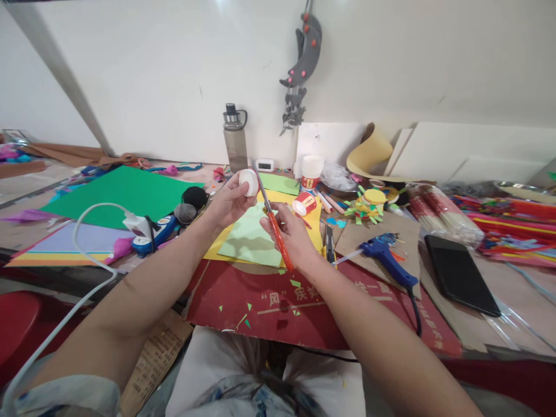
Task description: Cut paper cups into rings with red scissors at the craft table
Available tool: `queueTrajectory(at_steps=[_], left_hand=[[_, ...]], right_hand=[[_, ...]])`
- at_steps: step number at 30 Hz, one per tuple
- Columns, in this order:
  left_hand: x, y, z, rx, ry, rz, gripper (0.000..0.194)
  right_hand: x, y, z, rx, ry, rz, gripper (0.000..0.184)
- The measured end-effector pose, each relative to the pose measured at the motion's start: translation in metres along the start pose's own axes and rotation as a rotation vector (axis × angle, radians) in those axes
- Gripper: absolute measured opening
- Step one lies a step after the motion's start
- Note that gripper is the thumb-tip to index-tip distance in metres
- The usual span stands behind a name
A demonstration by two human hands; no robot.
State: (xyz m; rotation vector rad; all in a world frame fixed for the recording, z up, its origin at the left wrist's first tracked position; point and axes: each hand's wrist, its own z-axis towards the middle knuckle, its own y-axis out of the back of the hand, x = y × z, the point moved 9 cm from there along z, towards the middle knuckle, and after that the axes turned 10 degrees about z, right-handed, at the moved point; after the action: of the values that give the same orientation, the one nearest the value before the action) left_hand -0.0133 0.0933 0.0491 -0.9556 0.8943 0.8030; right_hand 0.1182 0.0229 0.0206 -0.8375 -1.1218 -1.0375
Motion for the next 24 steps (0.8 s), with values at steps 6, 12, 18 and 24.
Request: queueTrajectory(at_steps=[6,12,18,24], left_hand=[[-0.001,0.001,0.001,0.002,-0.005,-0.002,0.053],[-0.002,0.004,0.003,0.011,-0.010,0.020,0.049],[-0.002,0.005,0.002,0.004,-0.002,0.018,0.050],[-0.003,0.004,0.002,0.016,-0.015,0.012,0.048]], right_hand=[[0.005,-0.001,-0.002,-0.017,-0.012,0.021,0.054],[0.008,0.000,-0.002,-0.031,0.009,-0.004,0.053],[0.005,-0.001,-0.002,-0.018,-0.001,-0.010,0.050],[0.011,-0.005,-0.006,-0.017,-0.013,0.003,0.048]])
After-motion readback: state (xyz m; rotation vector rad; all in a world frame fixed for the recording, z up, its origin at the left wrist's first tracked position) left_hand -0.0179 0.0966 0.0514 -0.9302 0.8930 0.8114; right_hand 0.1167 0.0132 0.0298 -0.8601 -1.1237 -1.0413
